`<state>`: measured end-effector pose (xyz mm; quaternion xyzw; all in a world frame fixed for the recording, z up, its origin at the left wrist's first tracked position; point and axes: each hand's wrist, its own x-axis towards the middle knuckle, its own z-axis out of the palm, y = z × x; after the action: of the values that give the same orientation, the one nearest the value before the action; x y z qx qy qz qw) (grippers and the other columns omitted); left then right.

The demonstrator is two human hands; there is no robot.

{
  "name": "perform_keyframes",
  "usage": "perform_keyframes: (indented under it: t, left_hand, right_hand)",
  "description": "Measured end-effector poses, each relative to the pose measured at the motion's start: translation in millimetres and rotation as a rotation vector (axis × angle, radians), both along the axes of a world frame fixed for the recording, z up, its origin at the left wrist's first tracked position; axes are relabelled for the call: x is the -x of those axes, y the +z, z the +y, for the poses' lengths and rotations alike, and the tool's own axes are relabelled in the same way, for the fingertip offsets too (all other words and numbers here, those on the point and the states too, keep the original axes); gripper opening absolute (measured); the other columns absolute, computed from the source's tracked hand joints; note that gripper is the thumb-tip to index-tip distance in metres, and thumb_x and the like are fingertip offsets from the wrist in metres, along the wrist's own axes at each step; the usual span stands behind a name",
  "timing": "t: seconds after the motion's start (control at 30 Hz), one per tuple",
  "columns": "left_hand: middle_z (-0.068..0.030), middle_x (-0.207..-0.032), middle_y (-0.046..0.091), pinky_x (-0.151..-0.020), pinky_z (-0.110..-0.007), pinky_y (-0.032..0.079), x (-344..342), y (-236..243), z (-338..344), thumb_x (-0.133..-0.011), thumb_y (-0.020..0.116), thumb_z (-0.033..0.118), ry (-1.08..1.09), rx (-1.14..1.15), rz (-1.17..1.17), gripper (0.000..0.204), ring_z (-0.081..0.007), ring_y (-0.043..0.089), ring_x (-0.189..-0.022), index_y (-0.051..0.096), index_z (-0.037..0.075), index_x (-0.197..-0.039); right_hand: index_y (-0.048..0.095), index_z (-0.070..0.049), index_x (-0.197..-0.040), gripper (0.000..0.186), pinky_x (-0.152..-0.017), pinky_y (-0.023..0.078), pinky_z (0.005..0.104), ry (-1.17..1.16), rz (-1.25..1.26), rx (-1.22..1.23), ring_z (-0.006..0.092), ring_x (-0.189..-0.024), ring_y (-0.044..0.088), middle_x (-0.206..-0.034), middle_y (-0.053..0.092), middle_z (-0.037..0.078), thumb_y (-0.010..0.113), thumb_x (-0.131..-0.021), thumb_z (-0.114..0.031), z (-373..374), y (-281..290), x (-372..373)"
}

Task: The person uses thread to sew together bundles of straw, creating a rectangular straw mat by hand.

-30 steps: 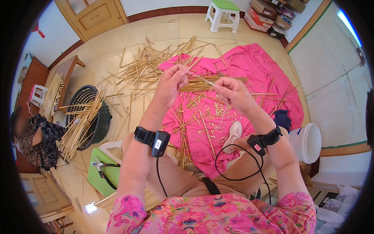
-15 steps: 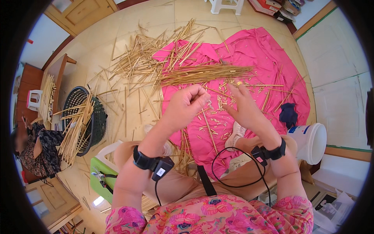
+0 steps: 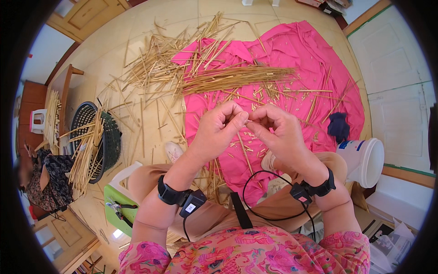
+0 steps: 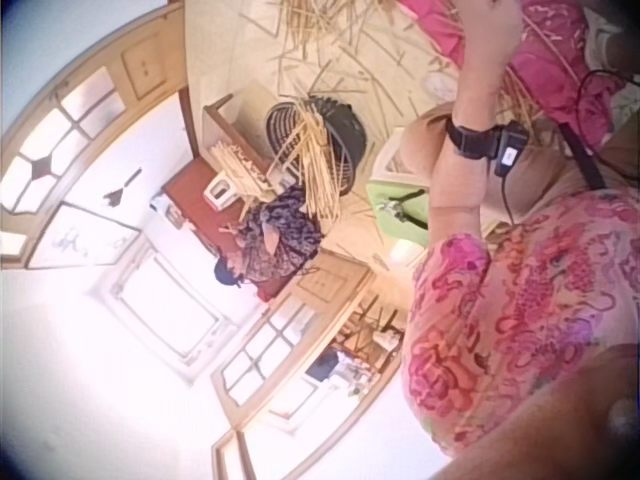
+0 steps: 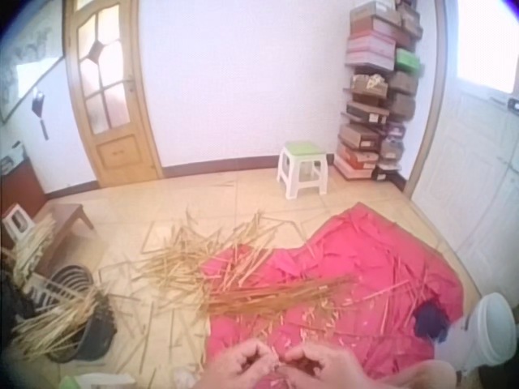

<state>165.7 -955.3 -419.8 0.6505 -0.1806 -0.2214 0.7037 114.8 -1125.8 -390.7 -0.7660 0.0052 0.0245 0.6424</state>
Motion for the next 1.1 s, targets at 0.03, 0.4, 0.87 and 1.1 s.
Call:
perform_keyframes:
  t: [0.03, 0.4, 0.87, 1.1]
  left_hand:
    - [0.0057, -0.07, 0.048, -0.054, -0.021, 0.033, -0.3, 1.0, -1.2, -0.095, 0.057, 0.017, -0.001, 0.012, 0.022, 0.016, -0.002, 0.039, -0.062, 0.058, 0.004, -0.085]
    - [0.0045, -0.067, 0.047, -0.054, -0.021, 0.03, 3.7, -5.6, -8.8, -0.099, 0.051, 0.034, -0.009, 0.204, 0.307, 0.034, -0.0039, 0.036, -0.058, 0.057, 0.005, -0.082]
    - [0.01, -0.073, 0.049, -0.055, -0.018, 0.03, 2.3, -5.5, -18.1, -0.093, 0.058, 0.012, -0.03, 0.103, 0.375, 0.029, 0.0004, 0.038, -0.062, 0.057, 0.003, -0.121]
    - [0.0096, -0.063, 0.04, -0.05, -0.02, 0.026, 5.6, -3.0, -20.1, -0.097, 0.054, 0.023, -0.084, 0.026, 0.362, 0.028, -0.002, 0.033, -0.055, 0.064, 0.001, -0.111]
  right_hand:
    - [0.064, 0.001, -0.09, 0.006, -0.061, 0.048, 0.0226, -0.016, 0.005, -0.005, 0.0061, -0.072, 0.058, -0.08, 0.062, 0.002, 0.067, -0.085, -0.001, -1.4, 1.0, 0.3]
    - [0.063, 0.001, -0.087, 0.003, -0.059, 0.045, 0.0222, -0.034, -0.156, 0.124, 0.008, -0.068, 0.056, -0.078, 0.06, 0.003, 0.066, -0.085, 0.0, -9.0, -1.5, 2.4]
    - [0.056, -0.007, -0.088, 0.006, -0.06, 0.038, 0.0232, -0.075, 0.16, -1.035, 0.0071, -0.066, 0.044, -0.079, 0.051, 0.001, 0.056, -0.094, -0.007, -35.2, 3.2, -9.1]
    - [0.055, -0.007, -0.088, 0.007, -0.057, 0.035, 0.0219, -0.014, 0.195, -1.113, 0.0063, -0.063, 0.04, -0.078, 0.051, 0.001, 0.055, -0.094, -0.008, -30.8, 3.1, -6.9]
